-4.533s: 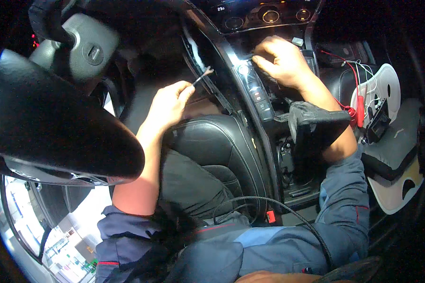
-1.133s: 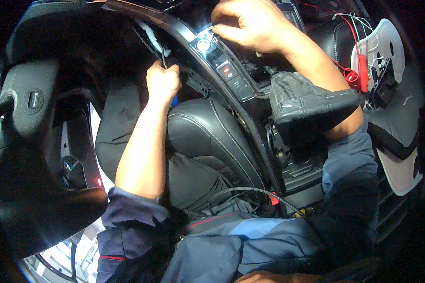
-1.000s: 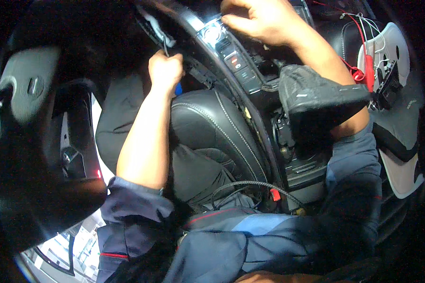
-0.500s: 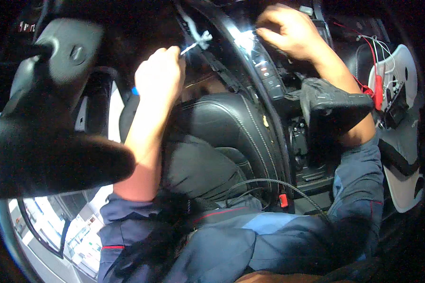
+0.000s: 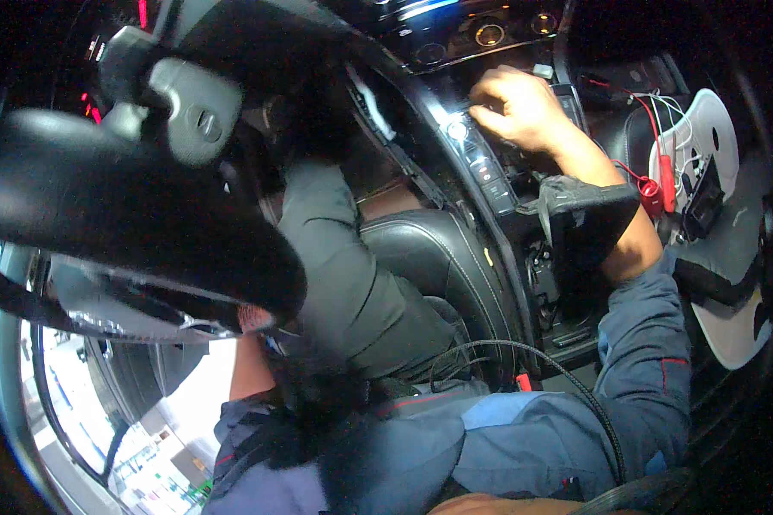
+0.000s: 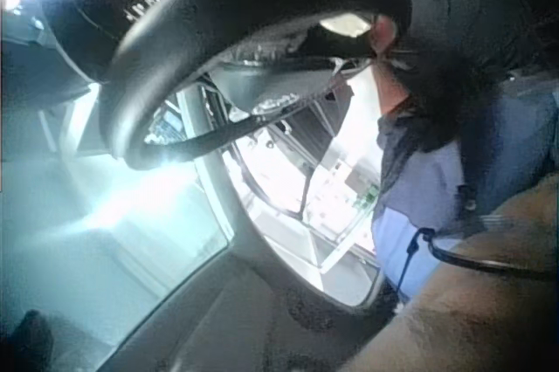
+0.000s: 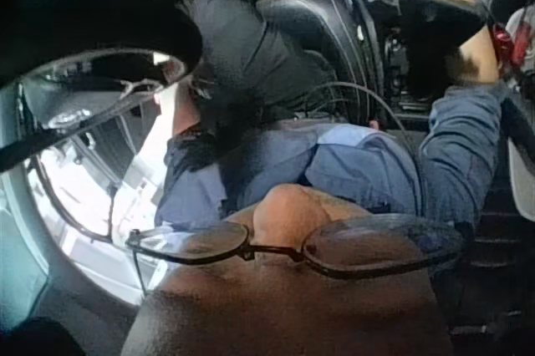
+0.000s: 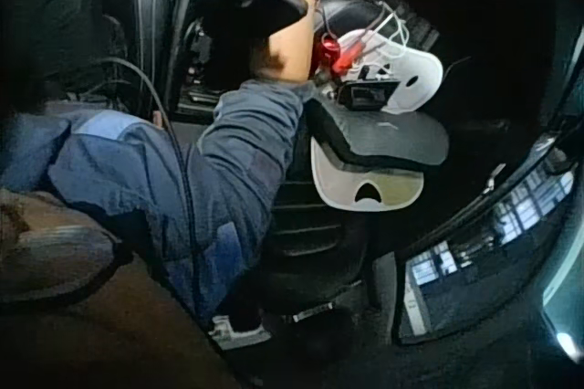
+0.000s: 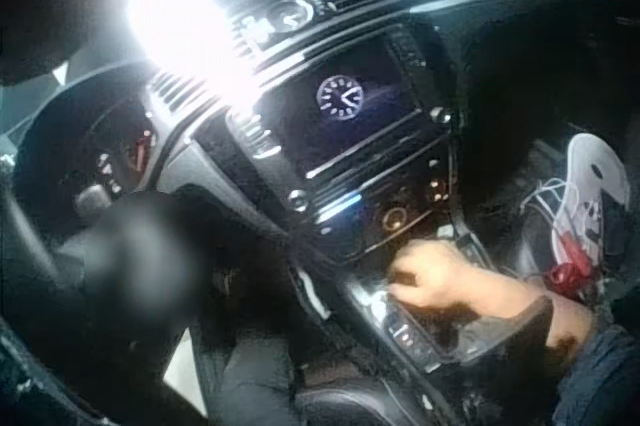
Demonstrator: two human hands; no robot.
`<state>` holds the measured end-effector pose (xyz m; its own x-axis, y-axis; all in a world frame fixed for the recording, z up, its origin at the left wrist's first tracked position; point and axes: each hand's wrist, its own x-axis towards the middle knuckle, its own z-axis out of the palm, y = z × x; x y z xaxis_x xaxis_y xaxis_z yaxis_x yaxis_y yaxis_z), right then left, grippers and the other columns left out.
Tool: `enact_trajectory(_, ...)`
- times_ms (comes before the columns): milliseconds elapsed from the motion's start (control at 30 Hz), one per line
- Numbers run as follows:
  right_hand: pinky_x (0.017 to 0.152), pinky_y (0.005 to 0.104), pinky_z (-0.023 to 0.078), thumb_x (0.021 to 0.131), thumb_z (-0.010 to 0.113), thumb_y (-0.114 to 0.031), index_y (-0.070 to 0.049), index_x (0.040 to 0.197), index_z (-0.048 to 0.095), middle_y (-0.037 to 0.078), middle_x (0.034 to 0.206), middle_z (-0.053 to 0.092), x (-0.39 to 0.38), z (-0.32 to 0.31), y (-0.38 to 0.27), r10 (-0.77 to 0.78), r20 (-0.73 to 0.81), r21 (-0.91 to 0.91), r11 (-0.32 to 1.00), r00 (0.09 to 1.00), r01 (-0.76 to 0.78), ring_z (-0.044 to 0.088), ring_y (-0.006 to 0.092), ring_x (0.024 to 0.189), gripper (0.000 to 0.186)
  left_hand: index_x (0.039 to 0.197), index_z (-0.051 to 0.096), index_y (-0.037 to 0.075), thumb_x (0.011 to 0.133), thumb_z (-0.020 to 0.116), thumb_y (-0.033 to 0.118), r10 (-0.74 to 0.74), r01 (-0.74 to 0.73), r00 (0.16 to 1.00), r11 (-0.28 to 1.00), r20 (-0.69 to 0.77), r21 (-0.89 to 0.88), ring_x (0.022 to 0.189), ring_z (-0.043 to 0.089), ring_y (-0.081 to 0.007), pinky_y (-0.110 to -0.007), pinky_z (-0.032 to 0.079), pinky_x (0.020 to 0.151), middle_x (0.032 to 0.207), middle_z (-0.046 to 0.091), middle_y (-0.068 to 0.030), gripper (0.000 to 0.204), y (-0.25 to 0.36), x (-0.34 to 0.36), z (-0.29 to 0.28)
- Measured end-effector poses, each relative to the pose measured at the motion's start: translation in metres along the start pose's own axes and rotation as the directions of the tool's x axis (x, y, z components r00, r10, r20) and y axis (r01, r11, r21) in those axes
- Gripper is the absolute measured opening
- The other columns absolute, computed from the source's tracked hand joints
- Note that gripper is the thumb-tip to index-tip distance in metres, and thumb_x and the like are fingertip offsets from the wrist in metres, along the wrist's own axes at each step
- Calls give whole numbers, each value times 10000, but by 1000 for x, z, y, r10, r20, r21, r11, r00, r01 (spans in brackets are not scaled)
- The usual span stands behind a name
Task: The person sits in the driver seat and works on the car's center console, connecting red and black wires to the stereo unit and using a blue pry tool to remove and reposition interior trim panels. The person handles the stereo unit, wiring harness, and trim pieces throughout the clip.
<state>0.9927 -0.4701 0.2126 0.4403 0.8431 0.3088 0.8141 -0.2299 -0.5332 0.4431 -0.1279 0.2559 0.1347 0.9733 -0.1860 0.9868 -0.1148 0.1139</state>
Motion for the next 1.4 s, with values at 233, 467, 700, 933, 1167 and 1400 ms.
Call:
enact_trajectory(233,806,466,556,884,691,-400,-102,972,734,110,937,696,-3,1,4,-31,-26,-2,1000,999,31,678,330,946,314,1125,731,55,968,635,239,-118,120,992,991,46,-50,999,670,-403,-457,519,896,1026,702,-219,260,-46,-41,32)
enact_trajectory(467,801,464,555,888,690,-385,-99,966,733,106,918,694,-4,1,2,-23,-35,7,1000,999,23,675,329,936,300,1131,727,52,973,631,249,-153,156,988,984,35,-81,1008,669,-402,-456,516,902,1033,702,-220,270,-55,-56,33)
enact_trajectory(700,820,470,555,888,689,-381,-95,983,735,112,948,697,-4,1,3,-21,-36,6,1000,999,21,673,332,960,305,1137,722,49,977,627,259,-164,165,986,981,18,-102,1016,668,-402,-455,514,909,1040,703,-221,280,-60,-62,29)
enact_trajectory(933,842,474,556,889,689,-380,-96,999,740,116,971,703,-5,-1,1,1,4,14,1000,1000,-1,673,332,997,309,1143,718,46,981,622,268,-177,179,984,978,30,-111,1025,667,-401,-453,511,916,1047,703,-222,291,-71,-68,24)
enact_trajectory(1167,843,473,558,892,687,-384,-99,991,738,115,964,703,-5,0,1,-1,-22,10,1000,1000,1,670,333,986,305,1149,713,42,986,618,278,-190,193,981,974,33,-115,1034,665,-401,-452,508,922,1054,704,-223,301,-82,-73,23)
enact_trajectory(1400,838,463,561,893,683,-393,-101,986,743,107,963,712,-4,-3,-1,19,4,5,1000,1000,-19,675,325,993,312,1155,708,39,990,614,287,-198,201,980,972,32,-122,1042,664,-400,-451,506,929,1061,704,-224,312,-91,-77,20)
